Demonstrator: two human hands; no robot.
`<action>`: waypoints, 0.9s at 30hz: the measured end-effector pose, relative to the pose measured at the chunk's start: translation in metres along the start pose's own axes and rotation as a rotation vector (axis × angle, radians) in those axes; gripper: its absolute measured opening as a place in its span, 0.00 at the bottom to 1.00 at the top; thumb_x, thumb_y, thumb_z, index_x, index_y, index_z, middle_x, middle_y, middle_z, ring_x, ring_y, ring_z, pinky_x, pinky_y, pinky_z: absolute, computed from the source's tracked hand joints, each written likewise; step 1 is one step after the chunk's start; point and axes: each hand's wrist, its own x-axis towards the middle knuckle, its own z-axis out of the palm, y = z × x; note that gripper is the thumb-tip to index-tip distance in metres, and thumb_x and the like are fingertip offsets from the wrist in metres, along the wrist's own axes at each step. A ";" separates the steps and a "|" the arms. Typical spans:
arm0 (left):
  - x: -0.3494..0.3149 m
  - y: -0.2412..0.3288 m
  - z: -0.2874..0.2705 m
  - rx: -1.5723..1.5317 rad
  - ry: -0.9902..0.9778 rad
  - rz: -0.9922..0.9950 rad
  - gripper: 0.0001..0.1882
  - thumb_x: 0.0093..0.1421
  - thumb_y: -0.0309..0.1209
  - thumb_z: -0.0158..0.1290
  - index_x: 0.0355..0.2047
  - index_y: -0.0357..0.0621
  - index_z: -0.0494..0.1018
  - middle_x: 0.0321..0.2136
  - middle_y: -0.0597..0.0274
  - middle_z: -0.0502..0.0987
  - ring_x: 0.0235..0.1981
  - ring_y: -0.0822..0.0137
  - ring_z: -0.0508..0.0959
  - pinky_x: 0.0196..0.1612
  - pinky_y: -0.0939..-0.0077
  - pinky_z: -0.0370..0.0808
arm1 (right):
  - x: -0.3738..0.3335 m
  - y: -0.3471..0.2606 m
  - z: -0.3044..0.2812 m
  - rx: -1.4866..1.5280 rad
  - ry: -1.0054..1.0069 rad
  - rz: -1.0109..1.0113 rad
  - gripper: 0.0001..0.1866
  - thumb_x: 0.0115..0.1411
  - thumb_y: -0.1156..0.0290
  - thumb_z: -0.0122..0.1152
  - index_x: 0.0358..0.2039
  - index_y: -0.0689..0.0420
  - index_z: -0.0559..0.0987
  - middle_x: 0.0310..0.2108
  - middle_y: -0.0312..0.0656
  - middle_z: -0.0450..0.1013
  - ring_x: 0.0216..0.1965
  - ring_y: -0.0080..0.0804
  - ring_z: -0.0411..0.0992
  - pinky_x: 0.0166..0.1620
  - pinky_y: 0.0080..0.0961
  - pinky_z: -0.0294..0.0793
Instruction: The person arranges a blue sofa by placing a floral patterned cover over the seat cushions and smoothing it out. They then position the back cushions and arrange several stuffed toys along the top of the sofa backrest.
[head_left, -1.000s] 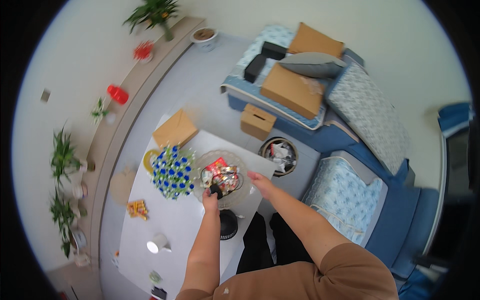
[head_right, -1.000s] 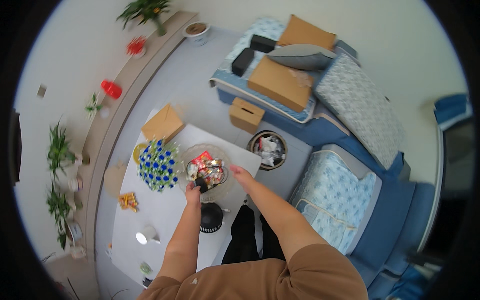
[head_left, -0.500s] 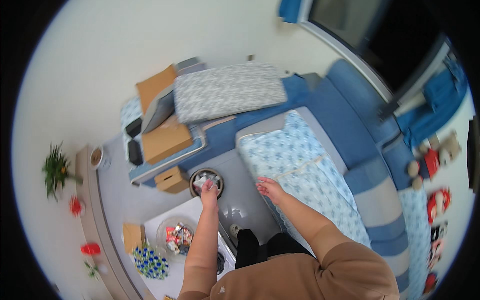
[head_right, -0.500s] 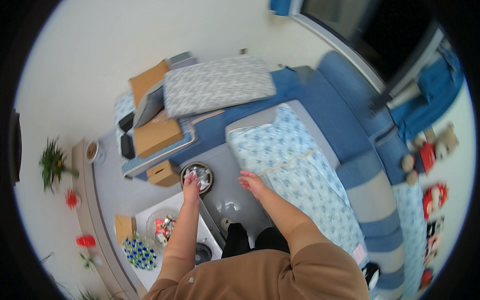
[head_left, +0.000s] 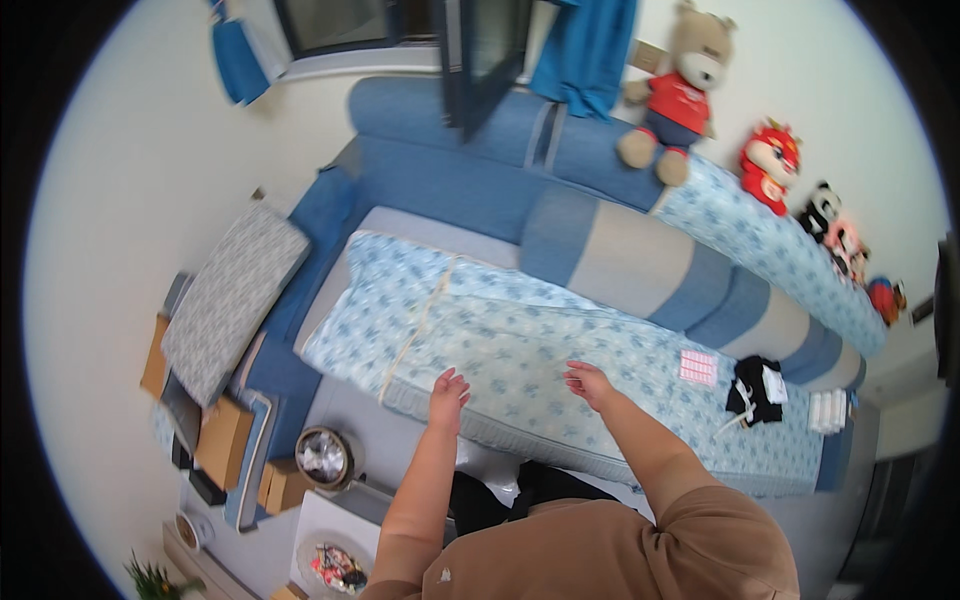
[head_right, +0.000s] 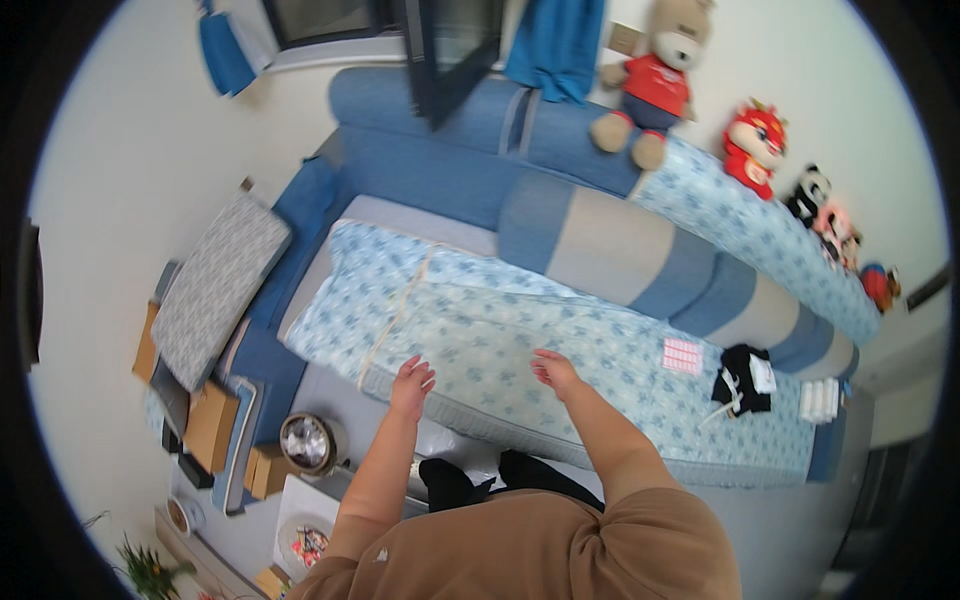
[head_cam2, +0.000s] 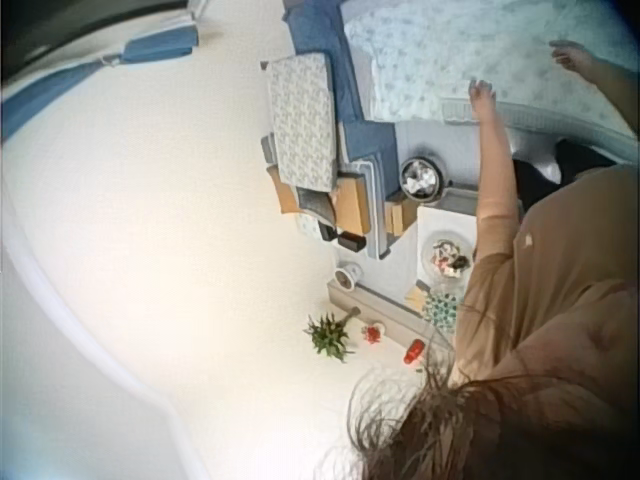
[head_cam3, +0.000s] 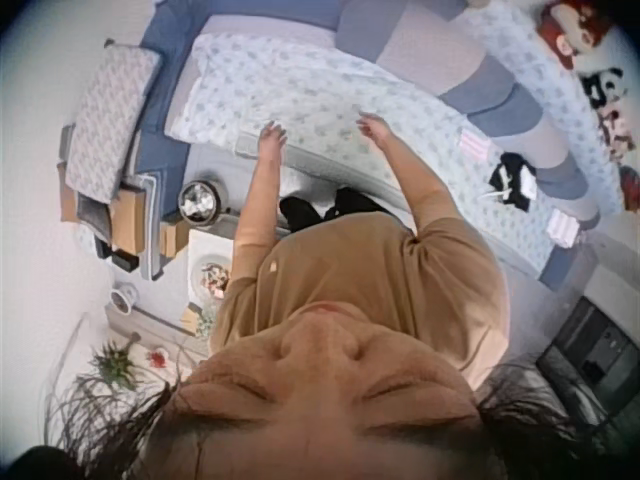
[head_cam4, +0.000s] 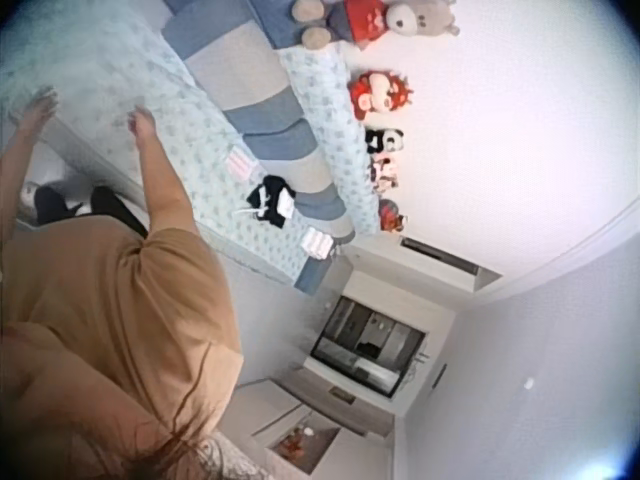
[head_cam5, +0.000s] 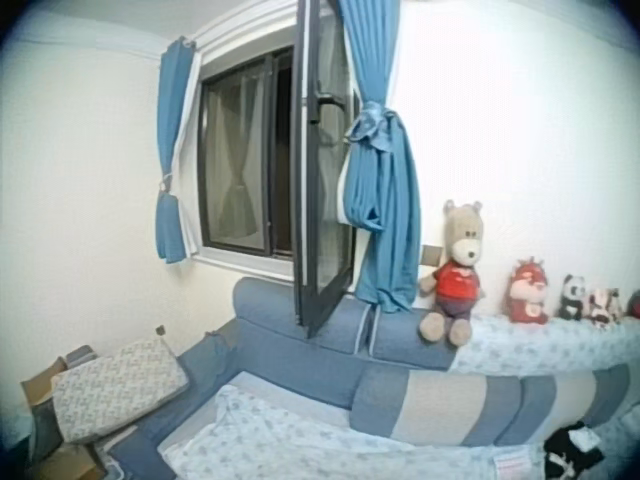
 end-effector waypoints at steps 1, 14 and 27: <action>0.002 -0.005 0.025 0.033 -0.045 -0.025 0.25 0.57 0.25 0.48 0.56 0.46 0.59 0.48 0.58 0.68 0.44 0.65 0.71 0.46 0.71 0.70 | -0.001 -0.001 -0.036 0.034 0.058 0.004 0.16 0.59 0.73 0.51 0.49 0.51 0.72 0.36 0.36 0.74 0.31 0.22 0.70 0.36 0.19 0.71; 0.082 -0.006 0.206 0.494 -0.357 -0.122 0.28 0.55 0.25 0.50 0.57 0.46 0.58 0.49 0.57 0.67 0.44 0.67 0.71 0.44 0.72 0.70 | 0.015 -0.056 -0.200 0.175 0.303 -0.208 0.19 0.56 0.72 0.56 0.50 0.51 0.72 0.38 0.33 0.74 0.35 0.19 0.69 0.40 0.17 0.69; 0.187 0.005 0.228 0.607 -0.455 -0.228 0.27 0.58 0.27 0.48 0.58 0.46 0.56 0.51 0.57 0.66 0.44 0.65 0.72 0.46 0.70 0.70 | 0.168 -0.188 -0.189 -0.950 0.540 -0.660 0.35 0.49 0.61 0.64 0.55 0.62 0.65 0.55 0.53 0.62 0.58 0.47 0.58 0.59 0.33 0.59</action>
